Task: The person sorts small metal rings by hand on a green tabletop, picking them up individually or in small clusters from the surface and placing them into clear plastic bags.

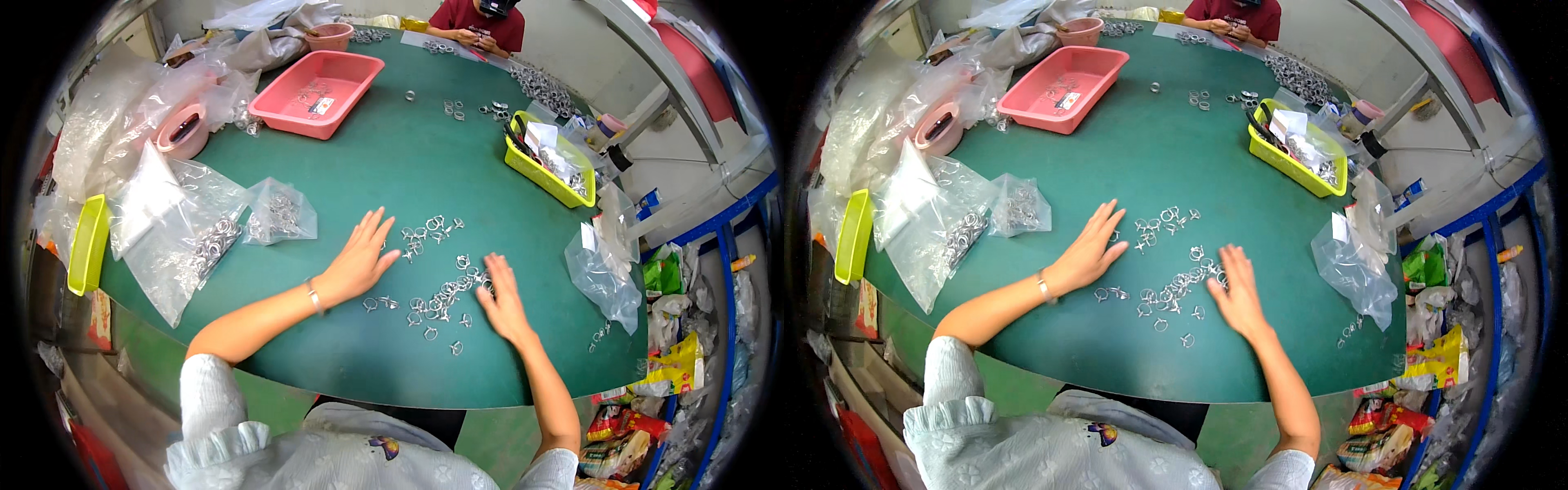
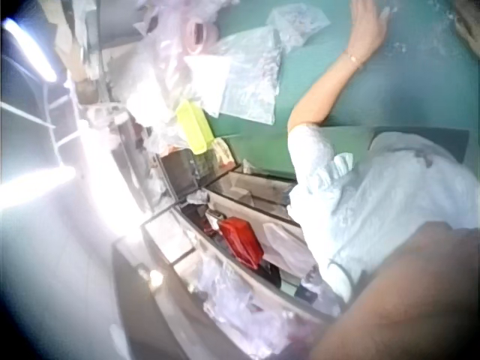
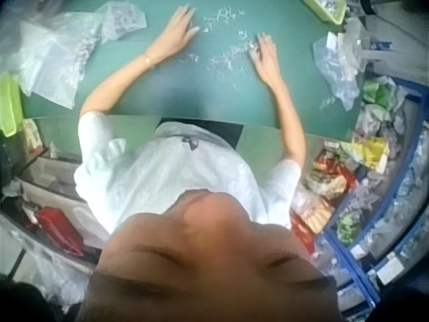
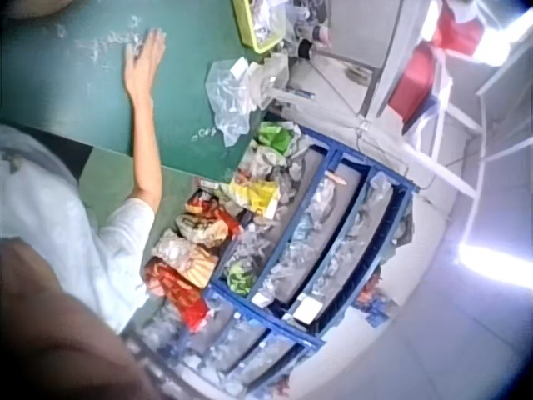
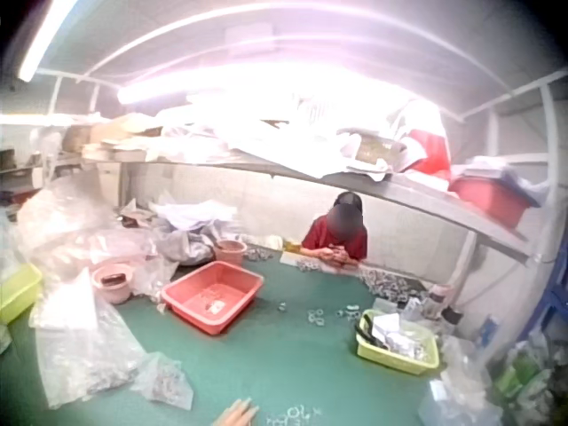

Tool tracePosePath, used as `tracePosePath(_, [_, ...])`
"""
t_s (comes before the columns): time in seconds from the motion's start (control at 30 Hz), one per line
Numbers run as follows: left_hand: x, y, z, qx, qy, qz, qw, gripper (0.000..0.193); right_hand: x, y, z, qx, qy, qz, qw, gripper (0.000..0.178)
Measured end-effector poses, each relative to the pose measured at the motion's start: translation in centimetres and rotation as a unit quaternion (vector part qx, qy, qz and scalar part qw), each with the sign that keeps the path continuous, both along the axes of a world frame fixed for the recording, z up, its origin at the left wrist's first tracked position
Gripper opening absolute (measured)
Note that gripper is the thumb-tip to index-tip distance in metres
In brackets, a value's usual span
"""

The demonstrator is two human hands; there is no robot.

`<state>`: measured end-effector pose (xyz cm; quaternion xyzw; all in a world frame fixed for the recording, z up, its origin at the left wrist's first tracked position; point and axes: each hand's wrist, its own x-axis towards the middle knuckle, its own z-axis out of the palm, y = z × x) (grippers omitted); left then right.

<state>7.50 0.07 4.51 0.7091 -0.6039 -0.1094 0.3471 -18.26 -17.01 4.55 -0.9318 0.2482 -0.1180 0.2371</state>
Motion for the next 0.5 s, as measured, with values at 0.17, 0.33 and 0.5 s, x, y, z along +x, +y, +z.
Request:
tracePosePath(0.17, [0.1,-5.1,-2.2,0.001,-0.036,-0.090,0.995,0.048,2.6,1.2,1.0,0.087,-0.074,0.088,0.990,0.049])
tracePosePath(0.33, [-3.3,-7.3,-1.2,-0.054,0.070,-0.107,0.990,0.049,7.9,-4.9,-0.1,0.116,-0.129,0.031,0.984,0.051])
tracePosePath(0.5, [-1.5,-8.6,-1.1,0.116,0.002,-0.134,0.984,0.053,6.3,-2.3,-1.1,0.134,-0.078,0.151,0.976,0.054])
